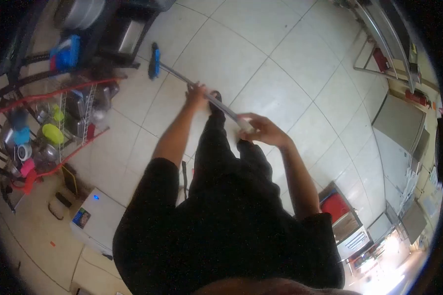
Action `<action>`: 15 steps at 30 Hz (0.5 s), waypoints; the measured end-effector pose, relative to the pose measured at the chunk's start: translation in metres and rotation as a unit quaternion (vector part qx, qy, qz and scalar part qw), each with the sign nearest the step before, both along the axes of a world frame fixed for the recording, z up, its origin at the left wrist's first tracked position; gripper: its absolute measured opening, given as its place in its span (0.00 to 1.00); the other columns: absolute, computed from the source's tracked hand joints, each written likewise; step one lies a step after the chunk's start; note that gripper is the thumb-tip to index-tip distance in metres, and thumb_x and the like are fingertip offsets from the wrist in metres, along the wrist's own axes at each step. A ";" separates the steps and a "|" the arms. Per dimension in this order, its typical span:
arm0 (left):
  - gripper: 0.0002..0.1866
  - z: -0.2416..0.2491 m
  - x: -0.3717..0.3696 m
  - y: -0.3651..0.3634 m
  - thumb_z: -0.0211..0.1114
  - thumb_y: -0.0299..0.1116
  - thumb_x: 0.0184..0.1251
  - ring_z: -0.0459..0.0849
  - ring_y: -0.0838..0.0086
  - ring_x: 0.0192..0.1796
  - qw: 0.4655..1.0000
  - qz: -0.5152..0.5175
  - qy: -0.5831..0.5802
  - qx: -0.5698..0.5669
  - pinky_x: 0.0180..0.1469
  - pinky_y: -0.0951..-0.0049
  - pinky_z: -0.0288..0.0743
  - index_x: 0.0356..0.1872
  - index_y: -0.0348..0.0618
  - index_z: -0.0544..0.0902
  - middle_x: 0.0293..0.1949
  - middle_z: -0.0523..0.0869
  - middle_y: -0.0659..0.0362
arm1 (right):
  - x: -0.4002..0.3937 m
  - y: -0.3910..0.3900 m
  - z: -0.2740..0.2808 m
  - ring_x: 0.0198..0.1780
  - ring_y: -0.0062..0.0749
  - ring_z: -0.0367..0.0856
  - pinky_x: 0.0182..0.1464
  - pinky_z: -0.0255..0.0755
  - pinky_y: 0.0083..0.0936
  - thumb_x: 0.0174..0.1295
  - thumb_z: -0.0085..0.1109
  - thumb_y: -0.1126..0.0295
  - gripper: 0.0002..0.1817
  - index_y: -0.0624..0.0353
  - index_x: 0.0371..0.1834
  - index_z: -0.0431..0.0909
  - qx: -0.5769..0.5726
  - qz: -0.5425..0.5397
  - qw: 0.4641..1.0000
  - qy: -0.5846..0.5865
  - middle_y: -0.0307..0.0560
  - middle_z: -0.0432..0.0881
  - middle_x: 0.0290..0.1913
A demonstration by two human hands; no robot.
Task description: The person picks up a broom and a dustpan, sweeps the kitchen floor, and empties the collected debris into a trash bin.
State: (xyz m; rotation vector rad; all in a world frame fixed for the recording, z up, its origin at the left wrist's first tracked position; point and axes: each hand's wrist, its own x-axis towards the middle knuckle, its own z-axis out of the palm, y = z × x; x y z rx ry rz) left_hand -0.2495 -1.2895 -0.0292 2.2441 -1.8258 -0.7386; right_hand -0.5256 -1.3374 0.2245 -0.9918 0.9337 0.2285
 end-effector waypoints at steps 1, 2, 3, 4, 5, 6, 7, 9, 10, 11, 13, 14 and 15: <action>0.27 0.002 0.034 -0.020 0.67 0.60 0.52 0.69 0.50 0.60 0.998 -0.036 0.053 0.004 0.56 0.45 0.64 0.27 0.42 0.78 0.43 0.78 0.48 | 0.028 -0.006 -0.006 0.37 0.35 0.81 0.42 0.75 0.29 0.55 0.63 0.72 0.25 0.55 0.57 0.70 -0.039 -0.085 0.992 -0.081 0.46 0.80 0.36; 0.27 0.005 0.055 -0.038 0.68 0.59 0.51 0.72 0.52 0.55 0.992 -0.068 0.107 0.007 0.53 0.50 0.66 0.23 0.41 0.76 0.38 0.79 0.49 | 0.052 -0.011 -0.013 0.39 0.29 0.79 0.44 0.73 0.27 0.54 0.62 0.77 0.24 0.56 0.56 0.72 -0.079 -0.167 0.970 -0.159 0.43 0.80 0.40; 0.27 -0.003 0.063 -0.045 0.68 0.59 0.51 0.72 0.52 0.55 0.992 -0.068 0.109 0.013 0.53 0.50 0.66 0.23 0.41 0.76 0.38 0.79 0.49 | 0.074 -0.014 -0.033 0.39 0.29 0.79 0.44 0.73 0.27 0.54 0.62 0.77 0.24 0.56 0.56 0.72 -0.074 -0.168 0.970 -0.157 0.43 0.80 0.40; 0.27 -0.012 0.072 -0.052 0.70 0.58 0.49 0.74 0.54 0.48 0.995 -0.053 0.077 -0.026 0.49 0.53 0.67 0.21 0.41 0.75 0.33 0.78 0.51 | 0.095 -0.016 -0.064 0.38 0.25 0.77 0.40 0.72 0.24 0.58 0.61 0.74 0.17 0.57 0.51 0.76 -0.305 -0.161 0.922 -0.174 0.43 0.79 0.41; 0.27 -0.019 0.081 -0.058 0.72 0.56 0.48 0.77 0.55 0.42 0.996 -0.040 0.043 -0.066 0.44 0.56 0.68 0.18 0.41 0.74 0.29 0.77 0.52 | 0.107 -0.020 -0.073 0.37 0.24 0.75 0.38 0.71 0.22 0.59 0.60 0.72 0.14 0.57 0.49 0.77 -0.413 -0.153 0.879 -0.184 0.43 0.78 0.42; 0.27 -0.025 0.085 -0.067 0.72 0.56 0.48 0.77 0.55 0.42 0.996 -0.045 0.042 -0.065 0.44 0.56 0.68 0.18 0.41 0.74 0.29 0.77 0.52 | 0.119 -0.024 -0.081 0.36 0.22 0.74 0.36 0.70 0.20 0.61 0.59 0.71 0.11 0.58 0.46 0.79 -0.520 -0.151 0.821 -0.180 0.43 0.78 0.42; 0.27 -0.033 0.081 -0.077 0.72 0.56 0.47 0.76 0.57 0.38 0.992 -0.052 0.048 -0.102 0.41 0.57 0.68 0.17 0.42 0.73 0.27 0.76 0.54 | 0.125 -0.030 -0.074 0.36 0.23 0.74 0.36 0.69 0.20 0.62 0.58 0.71 0.08 0.61 0.43 0.80 -0.415 -0.273 0.852 -0.165 0.43 0.78 0.41; 0.28 -0.060 0.054 -0.087 0.73 0.55 0.46 0.73 0.58 0.33 0.993 -0.077 0.065 -0.058 0.37 0.58 0.65 0.16 0.42 0.70 0.25 0.73 0.54 | 0.119 -0.029 -0.060 0.35 0.25 0.73 0.37 0.67 0.20 0.63 0.55 0.73 0.08 0.67 0.35 0.80 -0.219 -0.429 0.871 -0.092 0.45 0.80 0.36; 0.28 -0.073 0.024 -0.087 0.73 0.55 0.46 0.72 0.58 0.32 0.993 -0.093 0.074 0.025 0.35 0.58 0.64 0.16 0.42 0.69 0.24 0.72 0.53 | 0.104 -0.017 -0.058 0.33 0.24 0.72 0.36 0.66 0.20 0.65 0.50 0.70 0.12 0.69 0.33 0.79 -0.273 -0.464 0.840 -0.064 0.44 0.79 0.31; 0.29 -0.050 -0.019 -0.081 0.74 0.55 0.45 0.69 0.59 0.34 0.985 -0.072 0.140 -0.071 0.36 0.57 0.61 0.17 0.42 0.68 0.25 0.71 0.51 | 0.075 -0.017 -0.034 0.31 0.24 0.71 0.35 0.65 0.20 0.66 0.46 0.66 0.16 0.70 0.31 0.78 -0.311 -0.408 0.857 -0.049 0.44 0.77 0.29; 0.28 -0.038 -0.110 -0.071 0.76 0.52 0.43 0.73 0.54 0.46 0.964 -0.065 0.246 -0.073 0.49 0.56 0.67 0.18 0.41 0.69 0.32 0.74 0.48 | 0.005 -0.006 -0.010 0.30 0.26 0.71 0.34 0.67 0.25 0.67 0.41 0.48 0.31 0.72 0.28 0.75 -0.402 -0.350 0.846 -0.029 0.46 0.76 0.28; 0.27 -0.055 -0.172 -0.054 0.76 0.51 0.44 0.71 0.50 0.54 0.941 -0.034 0.293 -0.164 0.56 0.54 0.66 0.19 0.40 0.70 0.35 0.76 0.46 | 0.002 -0.005 0.034 0.27 0.26 0.68 0.29 0.63 0.24 0.67 0.41 0.45 0.33 0.70 0.22 0.70 -0.425 -0.373 0.823 0.051 0.44 0.73 0.25; 0.27 -0.035 -0.215 -0.047 0.77 0.50 0.43 0.70 0.50 0.56 0.905 0.000 0.413 -0.102 0.56 0.55 0.66 0.18 0.40 0.70 0.38 0.76 0.45 | -0.019 0.004 0.048 0.26 0.25 0.68 0.28 0.62 0.24 0.68 0.42 0.48 0.31 0.69 0.20 0.67 -0.428 -0.389 0.816 0.021 0.44 0.73 0.24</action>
